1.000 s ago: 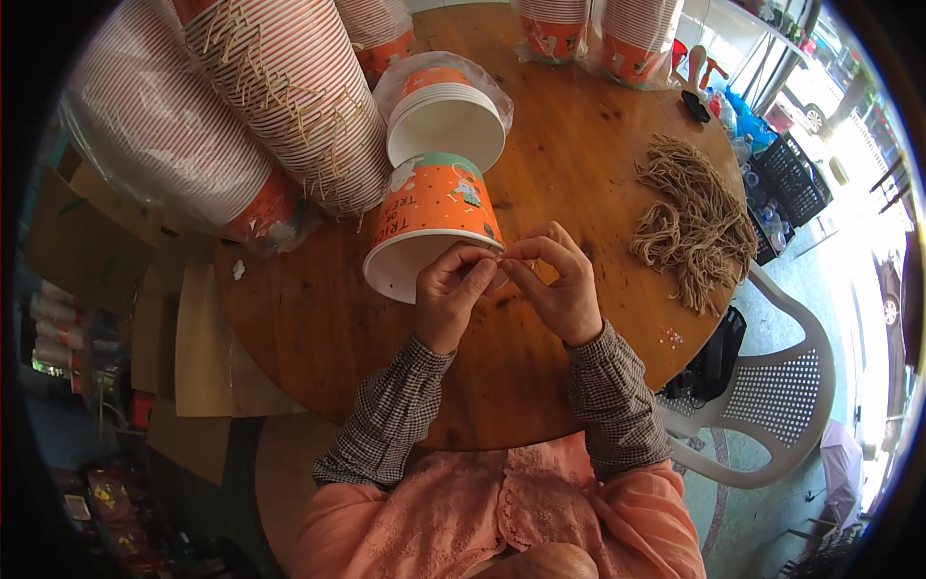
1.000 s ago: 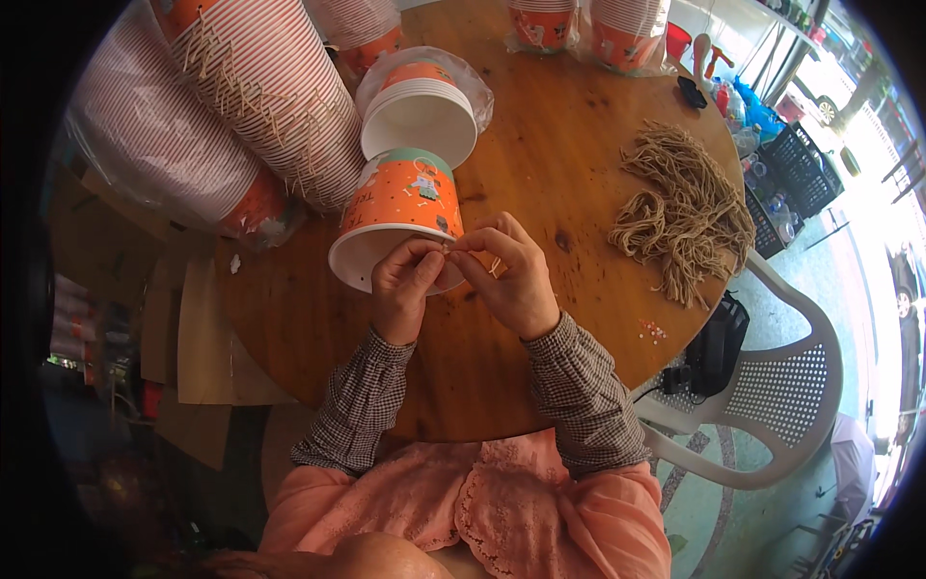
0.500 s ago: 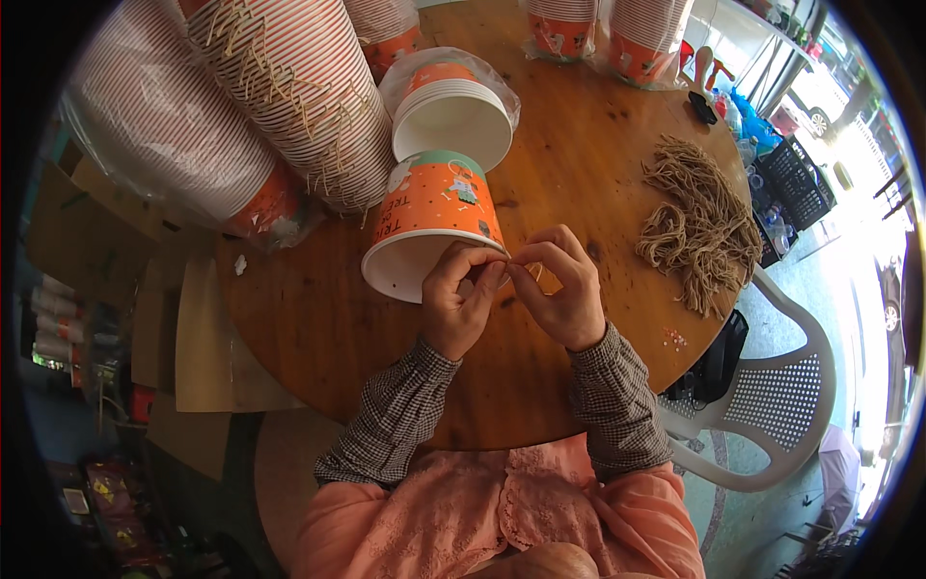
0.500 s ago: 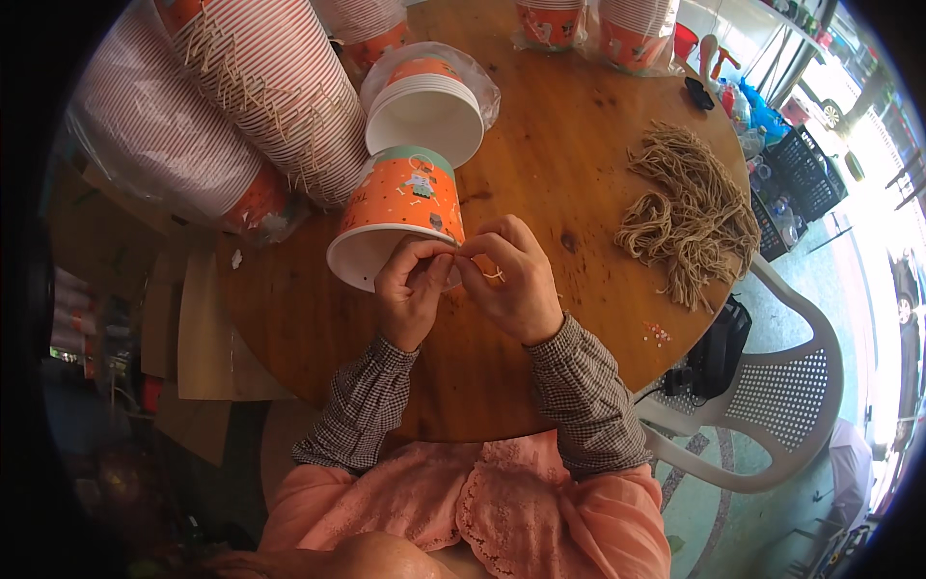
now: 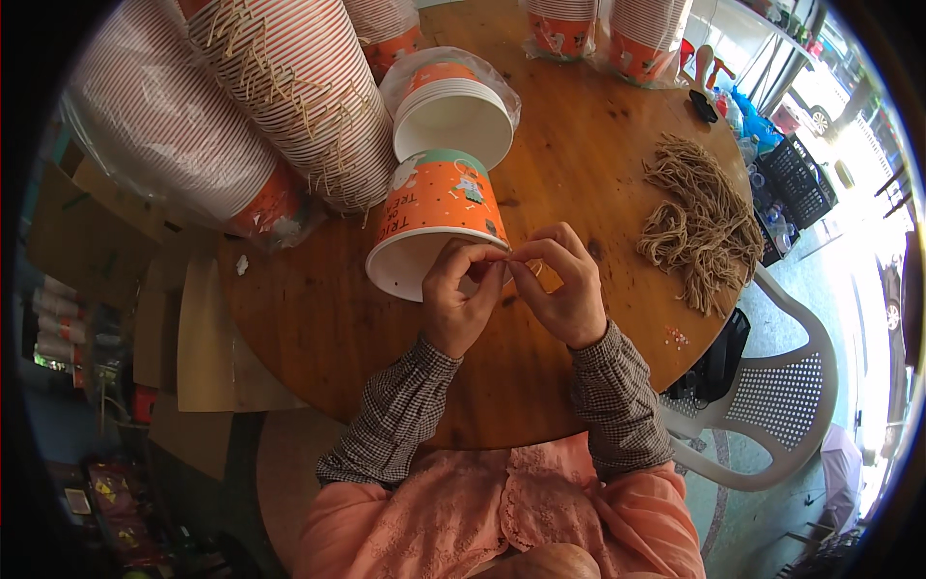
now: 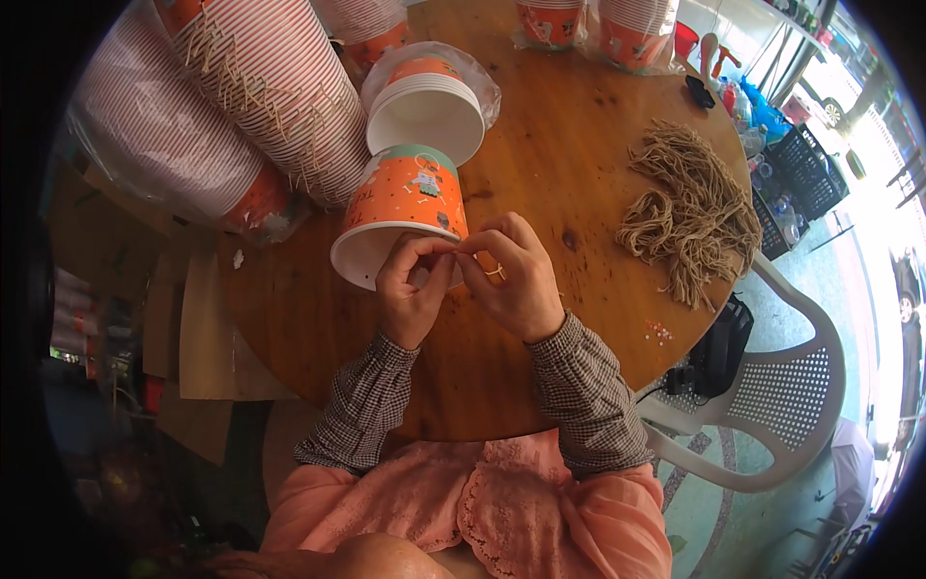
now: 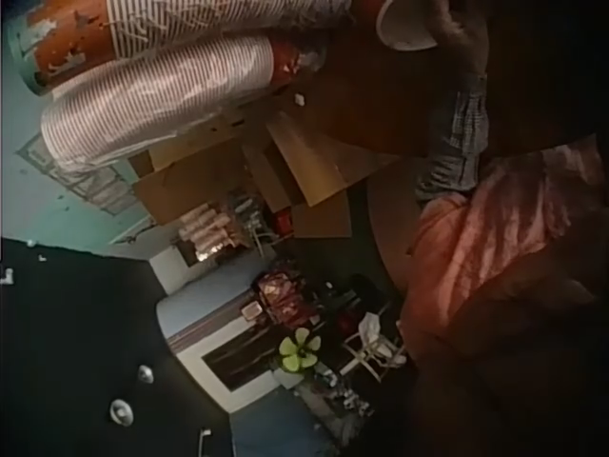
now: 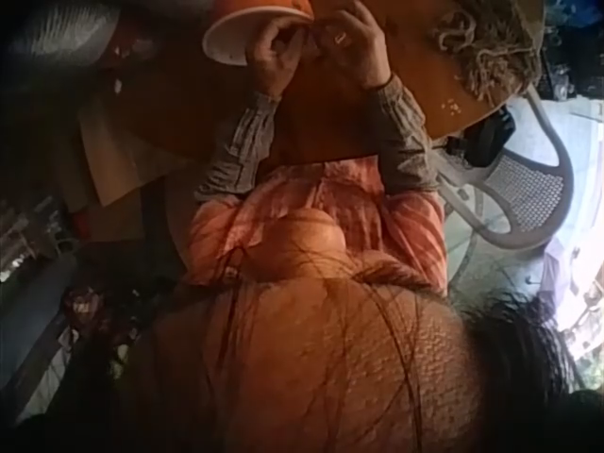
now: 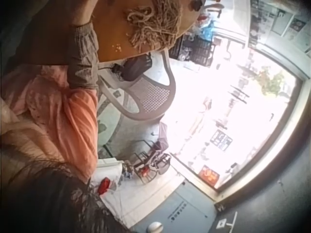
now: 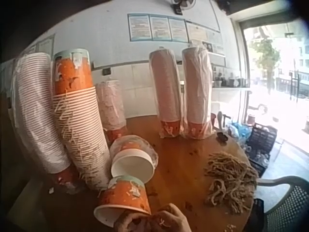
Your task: Attaching and tying string handles to printed paper buckets for packaging.
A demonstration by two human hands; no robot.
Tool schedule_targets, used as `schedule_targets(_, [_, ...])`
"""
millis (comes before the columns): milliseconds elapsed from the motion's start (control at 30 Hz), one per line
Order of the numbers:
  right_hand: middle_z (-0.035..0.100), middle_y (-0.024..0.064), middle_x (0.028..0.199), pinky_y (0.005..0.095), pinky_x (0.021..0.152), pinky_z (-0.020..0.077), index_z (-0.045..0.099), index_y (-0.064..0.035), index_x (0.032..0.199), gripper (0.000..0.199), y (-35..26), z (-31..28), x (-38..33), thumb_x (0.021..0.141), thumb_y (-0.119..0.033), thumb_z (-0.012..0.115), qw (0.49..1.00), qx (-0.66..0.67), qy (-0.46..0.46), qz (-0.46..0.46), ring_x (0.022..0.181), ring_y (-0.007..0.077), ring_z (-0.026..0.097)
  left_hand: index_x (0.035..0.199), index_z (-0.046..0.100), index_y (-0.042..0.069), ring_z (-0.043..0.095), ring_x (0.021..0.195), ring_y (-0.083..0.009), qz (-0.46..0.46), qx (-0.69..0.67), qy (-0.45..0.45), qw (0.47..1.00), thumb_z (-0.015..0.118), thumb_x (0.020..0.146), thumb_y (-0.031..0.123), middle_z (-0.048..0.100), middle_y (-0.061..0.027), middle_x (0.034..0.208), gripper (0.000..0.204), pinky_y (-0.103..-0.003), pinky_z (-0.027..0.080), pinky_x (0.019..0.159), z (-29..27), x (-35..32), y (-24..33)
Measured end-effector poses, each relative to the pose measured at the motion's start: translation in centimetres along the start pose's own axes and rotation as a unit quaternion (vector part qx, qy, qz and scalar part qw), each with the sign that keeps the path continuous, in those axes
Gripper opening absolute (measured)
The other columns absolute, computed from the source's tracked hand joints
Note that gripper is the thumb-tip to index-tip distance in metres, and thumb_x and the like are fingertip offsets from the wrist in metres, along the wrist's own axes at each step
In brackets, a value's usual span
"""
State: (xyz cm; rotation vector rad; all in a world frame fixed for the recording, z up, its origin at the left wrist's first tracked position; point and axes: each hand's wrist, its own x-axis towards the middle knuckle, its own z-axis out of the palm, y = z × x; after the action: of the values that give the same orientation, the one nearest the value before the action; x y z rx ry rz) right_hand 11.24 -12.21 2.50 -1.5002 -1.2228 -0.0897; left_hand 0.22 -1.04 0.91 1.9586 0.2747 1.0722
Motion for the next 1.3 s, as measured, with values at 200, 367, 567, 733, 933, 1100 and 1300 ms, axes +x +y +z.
schedule_targets(200, [0.058,0.0103,0.093,0.0349,0.071,0.0505,0.063,-0.0041,0.089,0.018,0.4,0.2,0.0,0.074,0.001,0.071,1.000,-0.019,0.010,-0.015,0.086,0.0271,0.059,0.098,0.062,0.000,0.060,0.079,-0.0073,-0.156,-0.247,-0.043,0.955,0.061,0.091,0.002,0.063,-0.0007,0.089,0.007,-0.023,0.050,0.071,-0.3,0.0,0.0])
schedule_targets(367, [0.058,0.0105,0.094,0.0354,0.072,0.0508,0.063,-0.0045,0.090,0.018,0.2,0.4,0.0,0.074,0.000,0.070,1.000,-0.020,0.001,-0.011,0.086,0.0276,0.060,0.101,0.060,0.000,0.057,0.082,-0.0058,-0.211,-0.317,-0.067,0.922,0.058,0.095,0.008,0.061,0.0001,0.090,0.010,-0.022,0.048,0.077,-1.0,-0.1,-0.9])
schedule_targets(567, [0.058,0.0107,0.095,0.0355,0.073,0.0508,0.063,-0.0045,0.090,0.016,0.2,0.1,-0.1,0.077,-0.001,0.070,1.000,-0.024,0.009,0.003,0.087,0.0277,0.060,0.103,0.059,0.002,0.051,0.078,-0.0065,-0.252,-0.317,-0.068,0.912,0.058,0.096,0.012,0.059,0.0013,0.090,0.012,-0.021,0.044,0.073,-0.6,0.1,0.3])
schedule_targets(733, [0.058,0.0107,0.095,0.0354,0.074,0.0507,0.064,-0.0042,0.091,0.014,0.3,0.2,-0.2,0.078,-0.001,0.069,1.000,-0.018,0.010,0.011,0.087,0.0280,0.060,0.105,0.059,0.002,0.053,0.082,-0.0086,-0.263,-0.341,-0.118,0.895,0.058,0.096,0.014,0.060,0.0000,0.095,0.015,-0.023,0.045,0.077,-1.2,0.0,-1.3])
schedule_targets(933, [0.058,0.0083,0.093,0.0288,0.073,0.0496,0.063,-0.0005,0.090,0.010,0.9,0.5,-0.2,0.081,-0.001,0.068,0.990,0.108,-0.029,0.084,0.085,0.0180,0.060,0.104,0.061,0.004,0.053,0.080,-0.0102,-0.337,-0.452,-0.130,0.816,0.061,0.094,0.016,0.060,0.0000,0.094,0.015,-0.025,0.045,0.076,-1.4,0.4,-1.3])
schedule_targets(1100, [0.064,0.0072,0.087,0.0254,0.067,0.0503,0.064,0.0002,0.092,0.010,1.1,1.1,-0.5,0.083,-0.001,0.067,0.952,0.228,-0.016,0.203,0.077,0.0132,0.063,0.101,0.064,0.004,0.053,0.076,-0.0110,-0.368,-0.510,-0.106,0.771,0.065,0.092,0.017,0.060,-0.0008,0.088,0.016,-0.025,0.044,0.072,-1.3,0.4,-1.1])
schedule_targets(1300, [0.067,0.0084,0.085,0.0311,0.067,0.0546,0.066,-0.0024,0.096,0.015,0.2,0.6,-0.2,0.081,-0.001,0.068,0.998,0.052,-0.008,0.032,0.079,0.0201,0.067,0.100,0.064,0.004,0.056,0.076,-0.0122,-0.389,-0.509,-0.068,0.765,0.065,0.091,0.017,0.063,-0.0027,0.089,0.016,-0.027,0.047,0.071,-1.3,0.2,-1.4])
